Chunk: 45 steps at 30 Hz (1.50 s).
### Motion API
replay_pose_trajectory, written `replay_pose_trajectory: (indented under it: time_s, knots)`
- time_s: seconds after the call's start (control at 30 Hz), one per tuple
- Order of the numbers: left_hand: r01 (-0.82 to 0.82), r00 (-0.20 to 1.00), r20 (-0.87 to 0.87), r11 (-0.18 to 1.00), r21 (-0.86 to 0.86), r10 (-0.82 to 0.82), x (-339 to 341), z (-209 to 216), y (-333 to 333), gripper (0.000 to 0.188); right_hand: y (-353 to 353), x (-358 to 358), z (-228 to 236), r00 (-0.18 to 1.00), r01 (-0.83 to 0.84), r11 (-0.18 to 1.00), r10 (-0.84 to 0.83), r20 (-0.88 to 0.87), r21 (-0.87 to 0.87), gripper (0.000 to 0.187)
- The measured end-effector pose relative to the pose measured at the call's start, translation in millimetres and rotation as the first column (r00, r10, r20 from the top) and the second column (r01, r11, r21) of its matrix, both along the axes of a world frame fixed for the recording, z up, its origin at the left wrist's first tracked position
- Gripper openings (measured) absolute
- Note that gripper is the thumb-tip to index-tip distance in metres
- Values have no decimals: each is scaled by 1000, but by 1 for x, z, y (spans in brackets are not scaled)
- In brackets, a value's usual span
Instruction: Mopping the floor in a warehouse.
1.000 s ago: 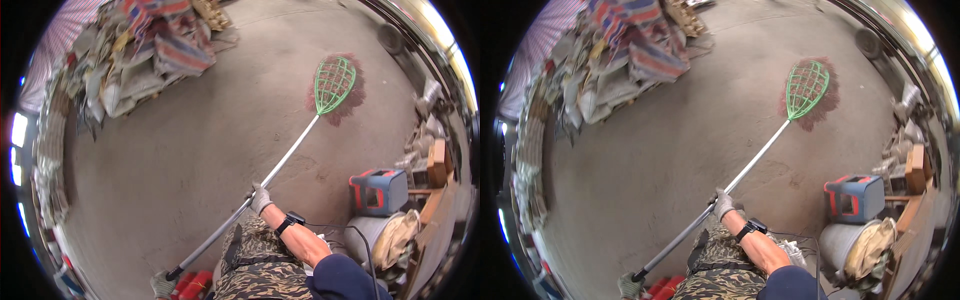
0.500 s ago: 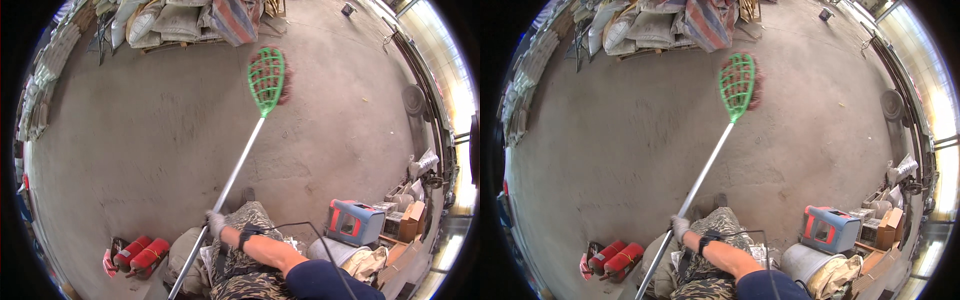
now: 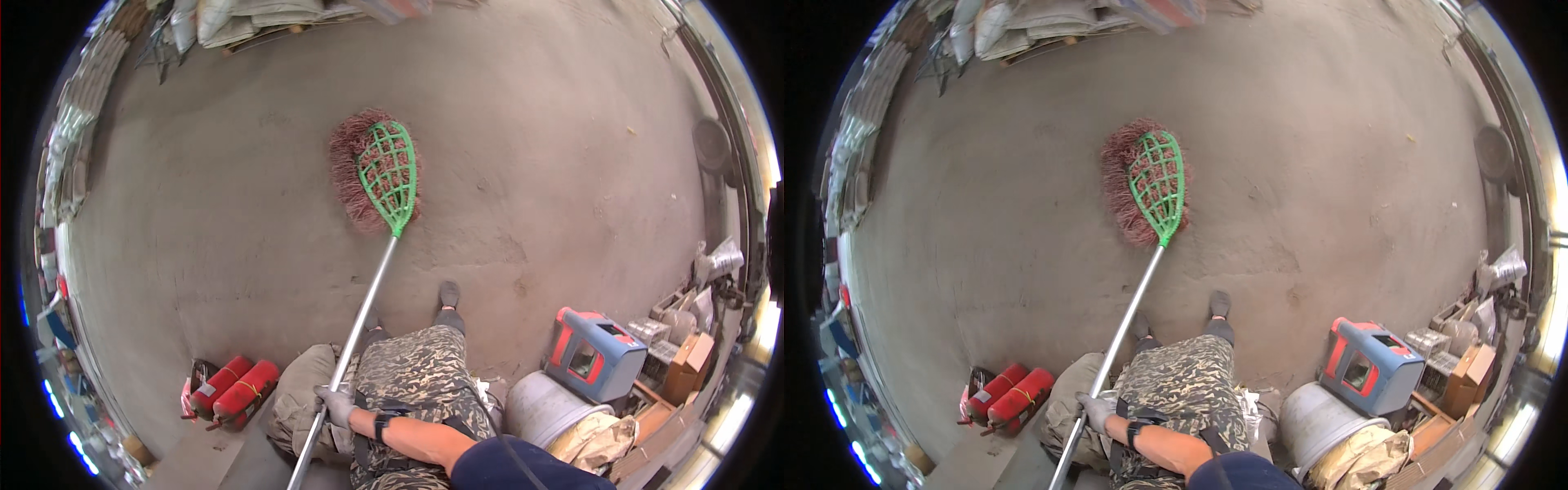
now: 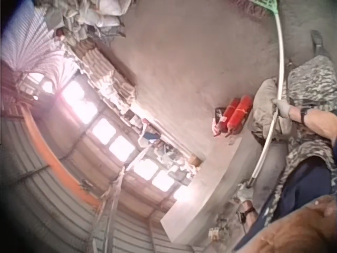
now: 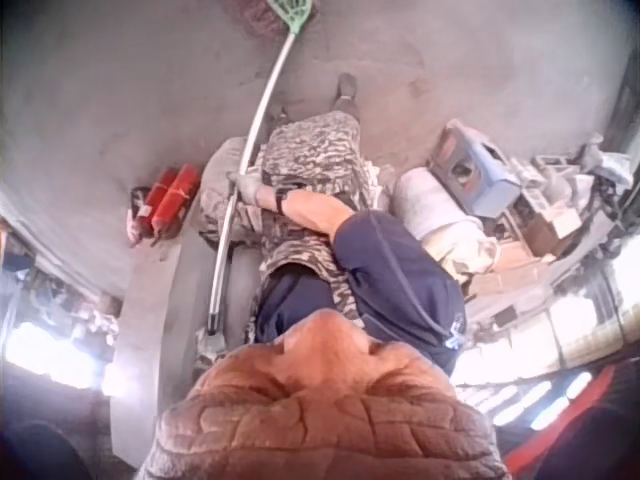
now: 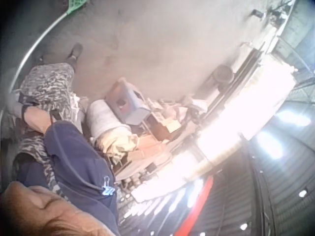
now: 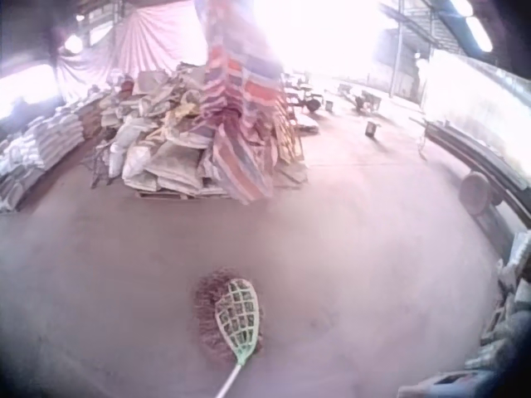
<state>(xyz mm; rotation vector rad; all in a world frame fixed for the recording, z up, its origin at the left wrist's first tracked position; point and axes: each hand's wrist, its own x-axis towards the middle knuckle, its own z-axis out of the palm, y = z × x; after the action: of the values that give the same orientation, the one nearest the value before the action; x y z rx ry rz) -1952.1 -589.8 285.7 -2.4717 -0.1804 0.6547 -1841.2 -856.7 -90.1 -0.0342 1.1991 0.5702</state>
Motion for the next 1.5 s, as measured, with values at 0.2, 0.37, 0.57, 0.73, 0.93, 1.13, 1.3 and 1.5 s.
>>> replay_pose_trajectory:
  time_s: [0.2, 0.37, 0.57, 0.73, 0.93, 1.13, 1.3, 1.5]
  knots:
    - [27, 913, -397, 986, -166, -92, 77, -60, -141, 21, -151, -54, -24, 942, 334, 934, -335, 16, -126, 16]
    - [-9, 830, -530, 945, -326, -175, 93, -140, -259, 27, -307, -75, -67, 945, 306, 829, -324, 45, -468, 20]
    - [184, 741, -461, 808, -559, -488, 121, -201, -385, 29, -483, -119, -88, 744, 529, 558, -667, 35, -639, 22]
    - [259, 811, -258, 718, -646, -525, 119, -212, -256, 25, -389, -100, -69, 855, 441, 604, -508, 105, -663, 18]
    - [-144, 920, -361, 727, -672, -150, 123, -178, -60, 30, -183, -25, -78, 923, 299, 817, -379, -68, -492, 15]
    - [-15, 976, -215, 978, -210, -32, 146, -68, 37, 32, 9, 30, -18, 970, 184, 932, -223, -93, -313, 24]
    - [131, 974, -162, 974, -184, -161, 148, -48, -14, 33, 29, 23, 10, 950, 308, 940, -295, -106, 146, 16]
    - [278, 891, -277, 914, -296, -360, 153, -76, -116, 33, -88, -24, -75, 894, 439, 888, -447, -34, -138, 16]
